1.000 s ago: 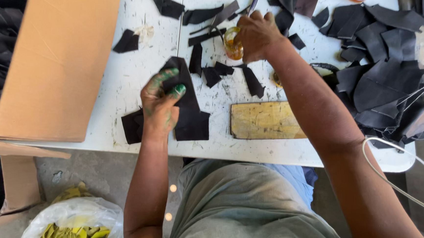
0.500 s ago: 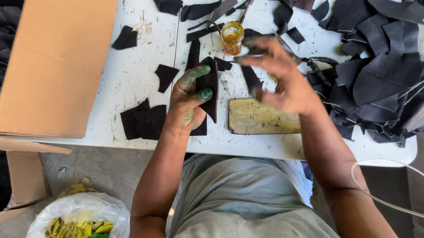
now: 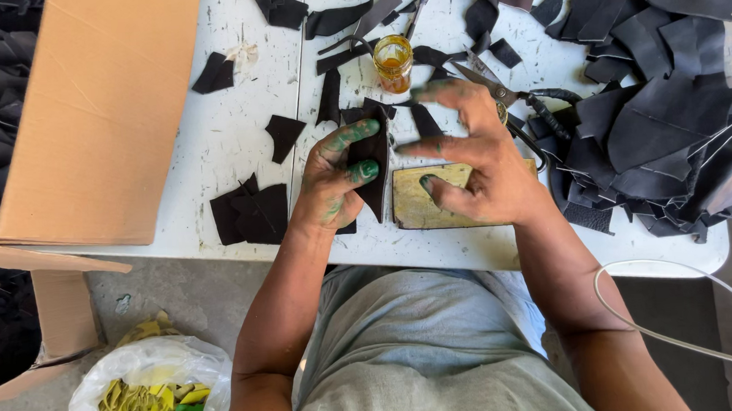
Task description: The person applies adhesive to small black leather pieces and presses them onto a rectangular wooden block. They repeatedly pick up pieces, apply glue from a jar, and attach them to the block's surface.
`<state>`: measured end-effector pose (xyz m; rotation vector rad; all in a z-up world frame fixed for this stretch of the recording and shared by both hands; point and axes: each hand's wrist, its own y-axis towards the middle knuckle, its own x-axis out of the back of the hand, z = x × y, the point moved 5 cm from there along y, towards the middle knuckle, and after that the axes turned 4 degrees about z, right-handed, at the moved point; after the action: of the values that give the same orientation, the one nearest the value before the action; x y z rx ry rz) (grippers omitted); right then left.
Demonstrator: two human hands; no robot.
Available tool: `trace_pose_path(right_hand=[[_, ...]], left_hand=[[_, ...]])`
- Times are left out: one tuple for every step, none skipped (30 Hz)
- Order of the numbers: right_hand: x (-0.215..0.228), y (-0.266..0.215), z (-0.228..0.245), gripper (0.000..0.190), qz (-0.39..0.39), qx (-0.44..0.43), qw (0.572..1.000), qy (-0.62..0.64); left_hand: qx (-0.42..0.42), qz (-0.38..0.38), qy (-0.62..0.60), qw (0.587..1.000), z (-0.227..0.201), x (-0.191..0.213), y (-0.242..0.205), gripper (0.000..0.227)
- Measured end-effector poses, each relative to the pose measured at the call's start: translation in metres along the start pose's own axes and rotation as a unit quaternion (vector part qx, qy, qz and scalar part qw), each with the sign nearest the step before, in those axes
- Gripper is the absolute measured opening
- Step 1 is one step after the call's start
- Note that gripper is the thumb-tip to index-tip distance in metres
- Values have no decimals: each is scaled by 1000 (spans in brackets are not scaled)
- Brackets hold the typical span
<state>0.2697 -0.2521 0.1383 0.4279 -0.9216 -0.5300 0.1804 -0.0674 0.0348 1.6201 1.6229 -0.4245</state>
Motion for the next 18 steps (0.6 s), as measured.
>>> trace_pose_path(right_hand=[[1,0,2,56,-4,3,1000,4],[2,0,4,54,-9,6,1000,8],[1,-1,7,55,-6,5,1000,-19],[0,-2,9,56,-3,5,999,-46],[0,0,11,57,-2,6,997,-75],[0,1,15,54,-2,15,996,-83],[0,1,18,51,0,25,996,-90],[0,2,21,48,1,34,995,-96],[-2,-1,23,50,6,27,993,-111],[-3,-4,25,52,11,19,992,-127],[-4,-6,27,55,14,12,990,-143],[-6,-9,31,54,21,21,991,-130],[-6,-10,33,53,28,36,992,-119],[-7,-10,34,53,36,51,992,-109],[-8,-13,32,59,28,28,997,-66],[-10,-15,29,64,20,4,1000,-23],[-12,-18,26,70,11,-20,1000,18],[-16,-20,24,71,15,-29,999,-1]], left_hand=[[-2,-4,1,1000,-1,0,0,51],[-4,-7,1,1000,-1,0,1,51],[-3,-6,0,1000,0,-1,-1,51],[-2,-4,-2,1000,0,-1,-2,50],[-3,1,-3,1000,-1,-2,-1,49],[-2,-6,-1,1000,-1,-1,0,49],[-3,-15,1,1000,-2,1,1,49],[-3,-24,2,1000,-2,3,1,49],[-4,-21,2,1000,-1,3,-1,49],[-5,-19,1,1000,1,3,-2,49],[-5,-14,1,1000,1,4,-2,49],[-6,-21,-3,1000,1,4,-2,47],[-11,-25,-6,1000,-1,5,1,46],[-16,-29,-8,999,-2,5,3,44],[-16,-19,-7,1000,-2,4,2,48],[-15,-10,-6,1000,-1,2,0,52],[-13,1,-4,1000,-1,-1,0,55],[-14,8,1,1000,-1,-4,0,59]])
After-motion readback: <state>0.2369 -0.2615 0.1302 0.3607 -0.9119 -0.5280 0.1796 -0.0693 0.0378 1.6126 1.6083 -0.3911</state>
